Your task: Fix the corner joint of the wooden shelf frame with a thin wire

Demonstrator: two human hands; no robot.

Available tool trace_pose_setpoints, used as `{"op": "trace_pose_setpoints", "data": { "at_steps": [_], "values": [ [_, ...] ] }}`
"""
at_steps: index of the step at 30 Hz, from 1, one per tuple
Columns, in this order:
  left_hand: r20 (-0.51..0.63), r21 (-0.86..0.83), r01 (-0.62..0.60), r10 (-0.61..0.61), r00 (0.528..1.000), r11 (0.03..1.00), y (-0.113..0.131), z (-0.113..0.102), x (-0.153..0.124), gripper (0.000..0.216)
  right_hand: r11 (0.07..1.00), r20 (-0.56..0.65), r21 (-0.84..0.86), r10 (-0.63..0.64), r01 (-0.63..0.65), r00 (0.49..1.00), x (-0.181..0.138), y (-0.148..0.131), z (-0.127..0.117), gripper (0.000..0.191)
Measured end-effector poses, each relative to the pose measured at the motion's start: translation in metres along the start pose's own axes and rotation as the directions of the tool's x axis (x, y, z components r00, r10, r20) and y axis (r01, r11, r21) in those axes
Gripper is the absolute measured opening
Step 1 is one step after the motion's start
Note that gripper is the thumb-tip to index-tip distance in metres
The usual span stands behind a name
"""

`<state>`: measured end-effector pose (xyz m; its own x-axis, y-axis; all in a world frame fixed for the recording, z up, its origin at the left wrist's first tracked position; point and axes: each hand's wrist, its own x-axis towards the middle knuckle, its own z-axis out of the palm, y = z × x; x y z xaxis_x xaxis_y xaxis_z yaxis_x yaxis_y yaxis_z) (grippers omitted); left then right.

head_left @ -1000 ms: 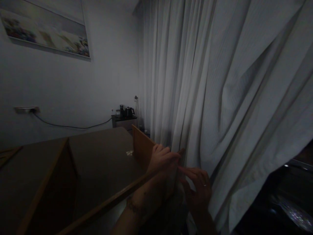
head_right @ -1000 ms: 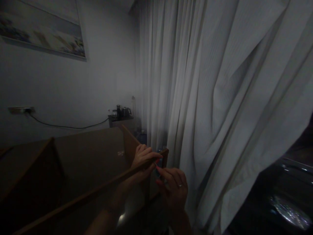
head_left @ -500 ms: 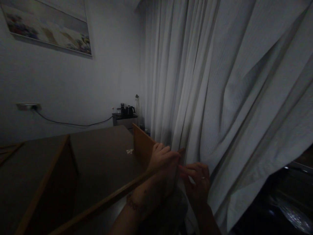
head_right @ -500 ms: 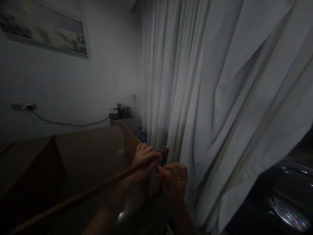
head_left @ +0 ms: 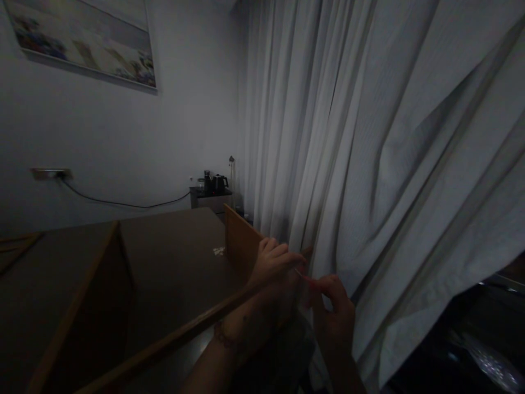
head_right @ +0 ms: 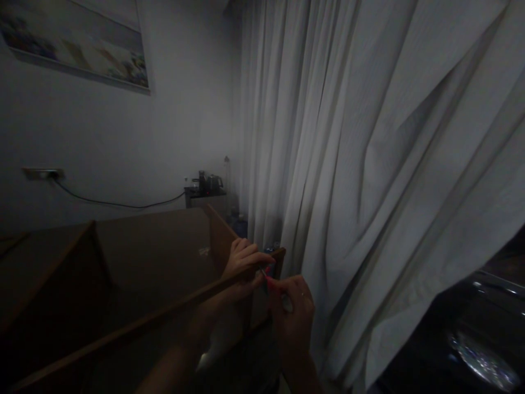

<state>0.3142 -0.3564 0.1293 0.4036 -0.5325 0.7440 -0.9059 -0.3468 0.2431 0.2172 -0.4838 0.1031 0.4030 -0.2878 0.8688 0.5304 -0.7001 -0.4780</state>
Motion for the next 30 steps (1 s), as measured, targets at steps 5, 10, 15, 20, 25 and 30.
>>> {"op": "trace_pose_setpoints", "data": {
  "at_steps": [5,10,15,20,25,30],
  "values": [
    [-0.029,-0.039,-0.014,0.013,1.000,0.999,0.003,-0.001,0.000,0.011,0.986,0.039,0.031,0.165,-0.166,0.986,0.000,-0.003,-0.001,0.036],
    [-0.020,-0.043,-0.032,0.031,0.999,0.999,0.004,-0.004,0.000,0.008,0.947,0.106,0.192,0.240,-0.257,0.965,0.006,0.000,0.001,0.026],
    [-0.040,-0.049,-0.037,0.035,0.999,0.998,0.003,-0.004,0.000,0.007,0.909,0.150,0.306,0.247,-0.282,0.957,0.012,0.002,0.003,0.023],
    [-0.074,-0.044,-0.043,0.040,0.996,0.998,0.005,-0.002,0.000,0.013,0.902,0.169,0.318,0.248,-0.291,0.954,0.009,0.000,0.005,0.023],
    [-0.079,-0.032,-0.040,0.038,0.996,0.999,0.010,-0.005,0.000,0.010,0.952,0.070,0.200,0.223,-0.233,0.972,0.001,0.002,0.005,0.014],
    [-0.039,-0.043,0.015,-0.016,0.999,0.999,0.005,-0.001,0.001,0.007,0.979,0.054,0.139,0.142,-0.148,0.988,0.002,0.006,0.004,0.012]
  ]
}}
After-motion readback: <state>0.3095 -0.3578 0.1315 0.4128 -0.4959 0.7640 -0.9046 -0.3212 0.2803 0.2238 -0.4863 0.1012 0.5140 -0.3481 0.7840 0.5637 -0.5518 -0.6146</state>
